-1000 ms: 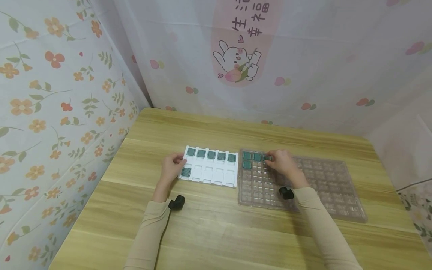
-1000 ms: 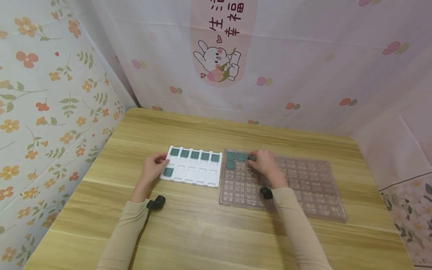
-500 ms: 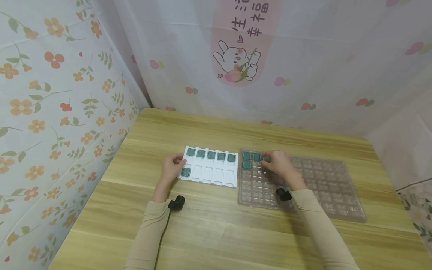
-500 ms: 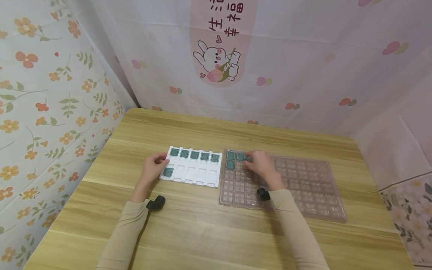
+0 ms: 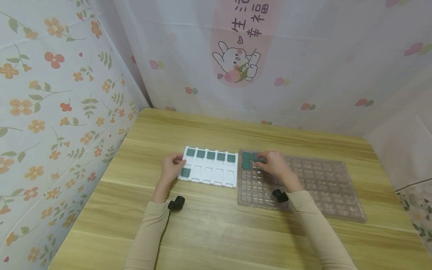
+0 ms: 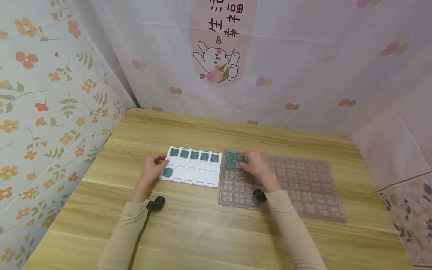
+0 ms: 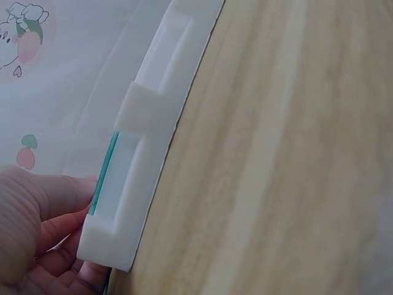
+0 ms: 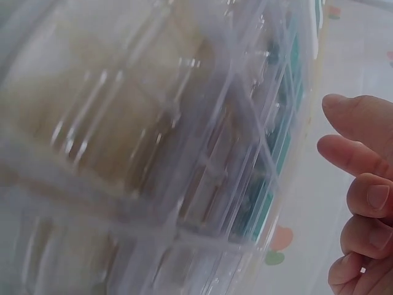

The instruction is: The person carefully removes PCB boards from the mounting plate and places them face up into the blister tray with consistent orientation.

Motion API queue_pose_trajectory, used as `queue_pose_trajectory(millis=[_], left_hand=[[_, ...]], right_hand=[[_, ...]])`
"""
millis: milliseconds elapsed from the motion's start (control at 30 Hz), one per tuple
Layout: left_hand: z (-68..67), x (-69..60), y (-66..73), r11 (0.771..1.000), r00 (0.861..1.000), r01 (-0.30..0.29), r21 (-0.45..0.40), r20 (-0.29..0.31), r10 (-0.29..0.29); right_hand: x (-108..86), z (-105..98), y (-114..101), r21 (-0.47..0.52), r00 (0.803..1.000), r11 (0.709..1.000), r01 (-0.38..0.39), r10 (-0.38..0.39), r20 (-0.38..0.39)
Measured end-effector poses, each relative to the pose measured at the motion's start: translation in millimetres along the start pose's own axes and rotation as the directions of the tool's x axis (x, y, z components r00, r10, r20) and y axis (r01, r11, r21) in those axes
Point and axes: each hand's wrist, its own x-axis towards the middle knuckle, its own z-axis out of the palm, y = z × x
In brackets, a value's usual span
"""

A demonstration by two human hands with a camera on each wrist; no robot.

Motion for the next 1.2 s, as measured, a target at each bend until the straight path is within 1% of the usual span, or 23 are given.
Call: queue_pose_trajectory(millis=[200, 567, 700, 800, 1033, 1200], left_hand=[[0.3, 0.3, -1.0, 1.000, 1.000, -0.005, 0.007, 0.000, 0.005], [-0.5, 0.3, -1.2, 1.000, 1.000, -0.003, -0.001, -0.001, 0.003], [-0.4, 0.1, -1.8, 1.000, 1.000, -0.004, -0.003, 0.001, 0.004], [0.1, 0.5, -2.3, 1.000, 1.000, 0.008, -0.004, 0.002, -0.008], [1.3, 1.2, -1.5, 0.999, 0.999, 0.047, 0.007, 0.005, -0.047], [1.2, 1.9, -1.3, 0.999, 0.998, 0.054, 0.008, 0.011, -0.054]], right_hand=[[3.4, 1, -8, 0.011, 1.000, 1.000, -0.004, 0.004, 0.018], [6.2, 5, -19, 0.045, 0.999, 0.998, 0.035, -0.035, 0.006], [6.2, 6, -24, 0.074, 0.998, 0.996, 0.057, -0.057, 0.007], [7.7, 7, -28, 0.097, 0.998, 0.993, 0.068, -0.069, 0.009], [10.3, 6, -39, 0.106, 0.996, 0.990, 0.093, -0.092, -0.008], [11.3, 7, -46, 0.120, 0.995, 0.988, 0.099, -0.099, -0.005]])
